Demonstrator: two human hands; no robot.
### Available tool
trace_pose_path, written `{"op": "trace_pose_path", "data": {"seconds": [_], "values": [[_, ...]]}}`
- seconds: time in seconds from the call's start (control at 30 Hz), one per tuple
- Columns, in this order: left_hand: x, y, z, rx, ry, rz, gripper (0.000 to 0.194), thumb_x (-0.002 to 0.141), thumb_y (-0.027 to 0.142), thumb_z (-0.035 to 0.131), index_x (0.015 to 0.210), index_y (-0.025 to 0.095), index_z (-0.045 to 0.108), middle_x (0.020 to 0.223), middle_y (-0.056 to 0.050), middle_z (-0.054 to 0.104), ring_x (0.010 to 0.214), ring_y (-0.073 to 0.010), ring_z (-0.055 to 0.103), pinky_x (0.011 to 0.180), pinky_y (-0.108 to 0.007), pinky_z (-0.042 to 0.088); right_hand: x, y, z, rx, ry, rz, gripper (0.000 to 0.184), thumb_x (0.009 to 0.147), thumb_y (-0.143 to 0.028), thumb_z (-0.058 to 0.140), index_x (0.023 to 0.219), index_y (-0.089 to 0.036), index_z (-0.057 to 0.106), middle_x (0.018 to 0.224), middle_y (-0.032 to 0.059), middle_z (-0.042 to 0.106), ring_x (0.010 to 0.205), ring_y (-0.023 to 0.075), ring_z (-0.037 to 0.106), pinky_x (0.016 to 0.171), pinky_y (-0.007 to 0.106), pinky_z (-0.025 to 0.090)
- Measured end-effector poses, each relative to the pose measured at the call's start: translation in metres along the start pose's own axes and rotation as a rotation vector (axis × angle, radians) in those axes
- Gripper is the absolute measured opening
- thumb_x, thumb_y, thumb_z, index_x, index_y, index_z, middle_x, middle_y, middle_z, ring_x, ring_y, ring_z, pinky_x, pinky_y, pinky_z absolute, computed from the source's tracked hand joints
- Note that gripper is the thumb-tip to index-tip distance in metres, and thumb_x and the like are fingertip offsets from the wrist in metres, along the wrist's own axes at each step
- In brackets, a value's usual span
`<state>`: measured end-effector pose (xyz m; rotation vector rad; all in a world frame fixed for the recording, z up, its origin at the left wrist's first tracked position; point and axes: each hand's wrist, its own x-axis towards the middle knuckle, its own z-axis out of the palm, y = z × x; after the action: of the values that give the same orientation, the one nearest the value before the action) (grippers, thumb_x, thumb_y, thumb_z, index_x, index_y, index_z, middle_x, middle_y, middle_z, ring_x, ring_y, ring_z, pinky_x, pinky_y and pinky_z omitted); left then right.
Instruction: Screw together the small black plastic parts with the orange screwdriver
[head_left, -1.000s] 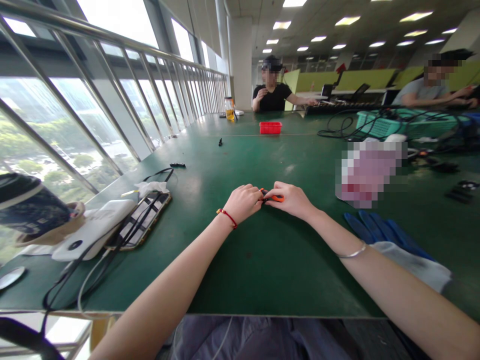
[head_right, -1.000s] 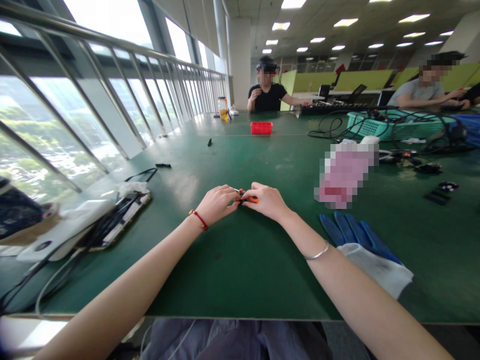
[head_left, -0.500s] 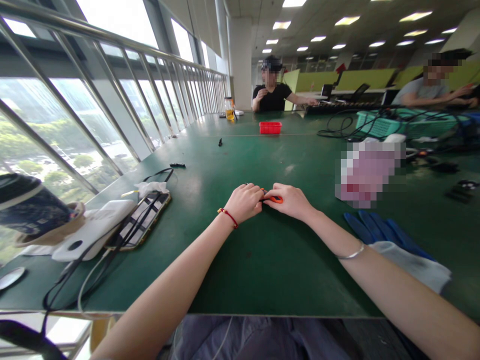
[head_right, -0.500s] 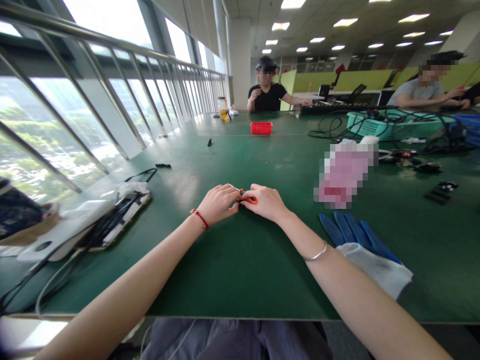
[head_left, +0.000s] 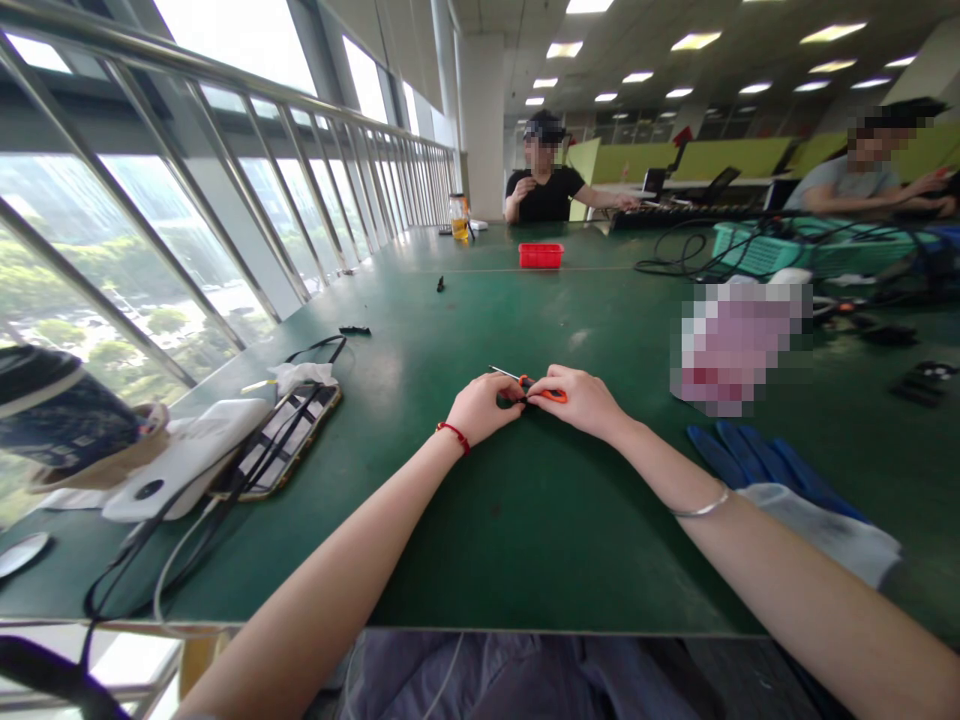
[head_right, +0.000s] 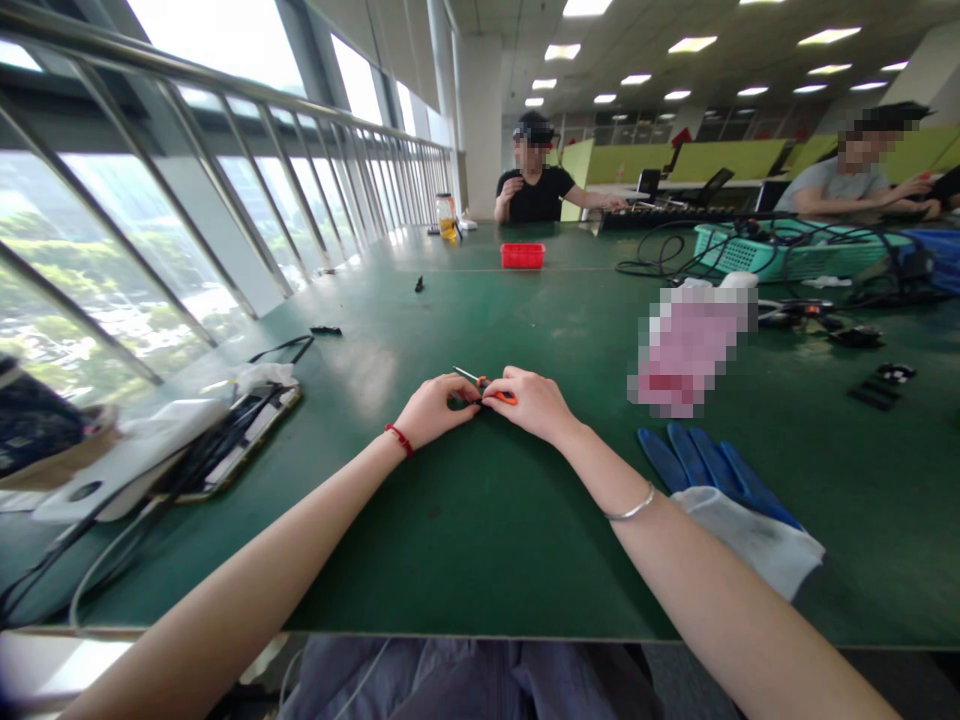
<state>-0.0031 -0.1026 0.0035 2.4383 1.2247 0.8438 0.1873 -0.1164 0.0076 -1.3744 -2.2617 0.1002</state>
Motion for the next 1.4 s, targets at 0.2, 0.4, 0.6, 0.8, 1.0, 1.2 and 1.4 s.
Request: {"op": "trace_pose_path", "data": {"seconds": [0.2,0.4,0.6,0.8,1.0,1.2,1.4], "values": [[0.000,-0.001,0.003,-0.138,0.032,-0.036,0.008,0.072,0.021,0.063,0.077,0.016,0.066,0.082,-0.001,0.070,0.077,-0.0138,0.064,0.072,-0.025,0.051,0.000,0.000,-0.001,-0.008,-0.028,-0.006,0.020,0.083,-0.040,0.055,0.091,-0.029,0.071,0.088,-0.0001,0.060,0.075,0.0133,0.057,0.058,0.024,0.034],[0.000,-0.001,0.004,-0.094,0.026,-0.033,0.008,0.073,0.023,0.063,0.077,0.018,0.067,0.084,-0.001,0.070,0.079,-0.0151,0.064,0.073,-0.026,0.051,0.000,0.001,0.000,-0.012,-0.014,-0.001,0.022,0.085,-0.039,0.053,0.089,-0.029,0.072,0.085,-0.0002,0.058,0.072,0.0123,0.056,0.057,0.023,0.033],[0.000,0.003,0.000,-0.040,0.034,-0.010,0.007,0.074,0.022,0.063,0.079,0.018,0.066,0.087,-0.001,0.069,0.083,-0.0164,0.063,0.077,-0.028,0.050,0.000,-0.001,0.000,0.008,0.018,0.028,0.024,0.085,-0.040,0.052,0.087,-0.027,0.072,0.083,-0.0002,0.056,0.071,0.0125,0.054,0.056,0.024,0.032],[-0.001,0.007,-0.003,0.074,0.068,0.089,0.011,0.077,0.022,0.061,0.086,0.021,0.066,0.090,-0.001,0.068,0.089,-0.0176,0.060,0.083,-0.031,0.048,0.002,0.001,0.002,0.176,0.056,0.071,0.025,0.084,-0.040,0.053,0.088,-0.024,0.072,0.078,0.0006,0.053,0.070,0.0132,0.053,0.063,0.025,0.036],[0.000,0.006,-0.004,0.109,0.046,0.097,0.012,0.079,0.025,0.061,0.090,0.021,0.065,0.092,0.000,0.070,0.090,-0.0178,0.059,0.082,-0.031,0.047,0.004,0.004,0.005,0.318,0.056,0.079,0.024,0.083,-0.037,0.053,0.083,-0.021,0.071,0.076,0.0013,0.053,0.071,0.0141,0.052,0.070,0.028,0.039],[0.000,0.011,-0.010,0.198,0.098,0.138,0.009,0.082,0.026,0.061,0.088,0.021,0.066,0.093,0.000,0.070,0.090,-0.0175,0.059,0.081,-0.031,0.045,0.006,0.004,0.005,0.445,0.053,0.086,0.026,0.081,-0.039,0.052,0.079,-0.019,0.068,0.076,0.0014,0.056,0.068,0.0129,0.053,0.067,0.027,0.041],[-0.001,0.014,-0.017,0.316,0.119,0.234,0.011,0.082,0.028,0.058,0.082,0.021,0.067,0.090,-0.001,0.070,0.087,-0.0173,0.059,0.077,-0.031,0.042,0.006,0.000,0.003,0.549,0.012,0.093,0.034,0.081,-0.045,0.049,0.081,-0.016,0.067,0.070,0.0011,0.059,0.052,0.0095,0.048,0.052,0.025,0.038]]}}
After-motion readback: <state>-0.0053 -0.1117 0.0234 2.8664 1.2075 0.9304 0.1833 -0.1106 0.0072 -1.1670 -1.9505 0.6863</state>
